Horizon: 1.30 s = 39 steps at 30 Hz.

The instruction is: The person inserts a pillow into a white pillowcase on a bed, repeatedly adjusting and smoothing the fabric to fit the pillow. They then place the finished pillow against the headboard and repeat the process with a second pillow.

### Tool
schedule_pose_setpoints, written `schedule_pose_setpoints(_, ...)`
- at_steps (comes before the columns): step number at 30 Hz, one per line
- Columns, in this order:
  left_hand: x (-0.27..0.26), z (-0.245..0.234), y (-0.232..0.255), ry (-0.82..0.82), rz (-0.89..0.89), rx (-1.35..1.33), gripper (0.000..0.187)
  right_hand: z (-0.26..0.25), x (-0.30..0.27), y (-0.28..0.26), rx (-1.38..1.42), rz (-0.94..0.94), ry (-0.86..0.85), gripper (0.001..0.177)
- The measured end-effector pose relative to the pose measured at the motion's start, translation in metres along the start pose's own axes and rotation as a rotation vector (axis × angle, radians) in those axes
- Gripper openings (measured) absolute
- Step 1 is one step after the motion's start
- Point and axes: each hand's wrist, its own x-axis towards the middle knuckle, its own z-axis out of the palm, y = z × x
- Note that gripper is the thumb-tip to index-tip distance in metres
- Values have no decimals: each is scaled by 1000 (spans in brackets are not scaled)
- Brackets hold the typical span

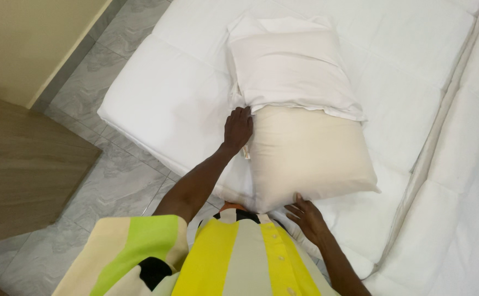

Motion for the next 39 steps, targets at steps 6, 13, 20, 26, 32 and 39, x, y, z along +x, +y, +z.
schedule_pose_setpoints(6,33,18,-10,40,-77,-132,13,51,26,4,649,-73,-70,88)
schedule_pose_setpoints(13,93,-23,9,96,194,-281,37,88,6,-23,735,-198,-80,73)
schedule_pose_setpoints(20,121,-4,11,83,-6,-256,19,134,-3,-31,965,-250,-121,69)
schedule_pose_setpoints(26,115,-56,32,-237,-362,-486,16,155,21,-29,935,-259,-123,60)
schedule_pose_setpoints(32,-23,-178,121,-693,82,-404,21,189,68,-51,760,-339,-126,50)
schedule_pose_setpoints(39,-62,-220,30,-403,-1,-141,21,241,65,-12,83,-131,-218,40)
